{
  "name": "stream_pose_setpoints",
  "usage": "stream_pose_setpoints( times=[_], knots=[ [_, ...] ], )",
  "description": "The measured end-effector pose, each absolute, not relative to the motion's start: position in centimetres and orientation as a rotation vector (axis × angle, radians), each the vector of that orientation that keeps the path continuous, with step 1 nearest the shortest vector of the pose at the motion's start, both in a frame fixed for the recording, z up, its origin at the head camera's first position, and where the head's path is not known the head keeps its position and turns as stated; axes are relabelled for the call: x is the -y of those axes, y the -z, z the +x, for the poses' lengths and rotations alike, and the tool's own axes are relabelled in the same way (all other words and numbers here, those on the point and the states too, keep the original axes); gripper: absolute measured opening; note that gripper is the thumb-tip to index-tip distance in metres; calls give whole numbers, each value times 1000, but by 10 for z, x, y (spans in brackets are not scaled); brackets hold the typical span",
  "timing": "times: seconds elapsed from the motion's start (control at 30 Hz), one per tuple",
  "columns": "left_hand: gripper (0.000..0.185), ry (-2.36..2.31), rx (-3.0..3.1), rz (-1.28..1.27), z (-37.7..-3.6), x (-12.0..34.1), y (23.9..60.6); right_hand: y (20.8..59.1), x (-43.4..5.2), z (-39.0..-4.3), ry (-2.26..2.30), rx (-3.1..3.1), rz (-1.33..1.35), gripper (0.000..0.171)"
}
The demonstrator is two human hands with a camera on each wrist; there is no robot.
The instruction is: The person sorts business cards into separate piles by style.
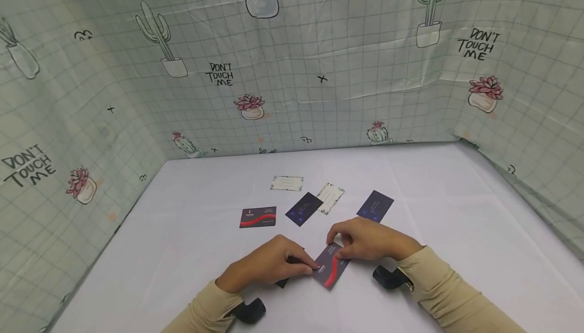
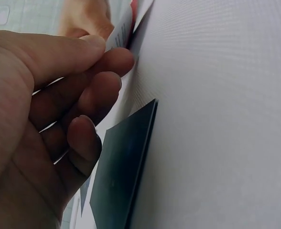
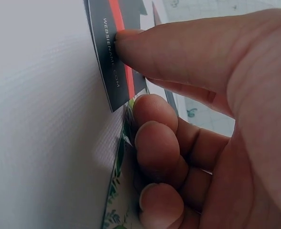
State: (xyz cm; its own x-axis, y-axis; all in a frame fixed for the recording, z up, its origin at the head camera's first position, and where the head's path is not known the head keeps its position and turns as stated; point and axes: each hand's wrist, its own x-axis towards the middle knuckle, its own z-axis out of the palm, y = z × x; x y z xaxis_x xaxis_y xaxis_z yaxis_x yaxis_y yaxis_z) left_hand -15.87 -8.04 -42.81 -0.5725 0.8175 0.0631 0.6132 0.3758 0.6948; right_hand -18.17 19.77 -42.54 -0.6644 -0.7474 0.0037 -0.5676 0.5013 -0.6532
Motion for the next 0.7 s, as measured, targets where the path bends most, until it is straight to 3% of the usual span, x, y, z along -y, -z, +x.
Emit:
stream_pose_setpoints(
  times=[0.27, 0.7],
  knots=[
    [13, -1056, -2375, 1197, -162, 82, 430, 427, -198, -182, 913, -2500, -1076, 24],
    [14, -1366, -2299, 827, -167, 90, 433, 429, -192, -181, 1015, -2538, -1027, 22]
  ],
)
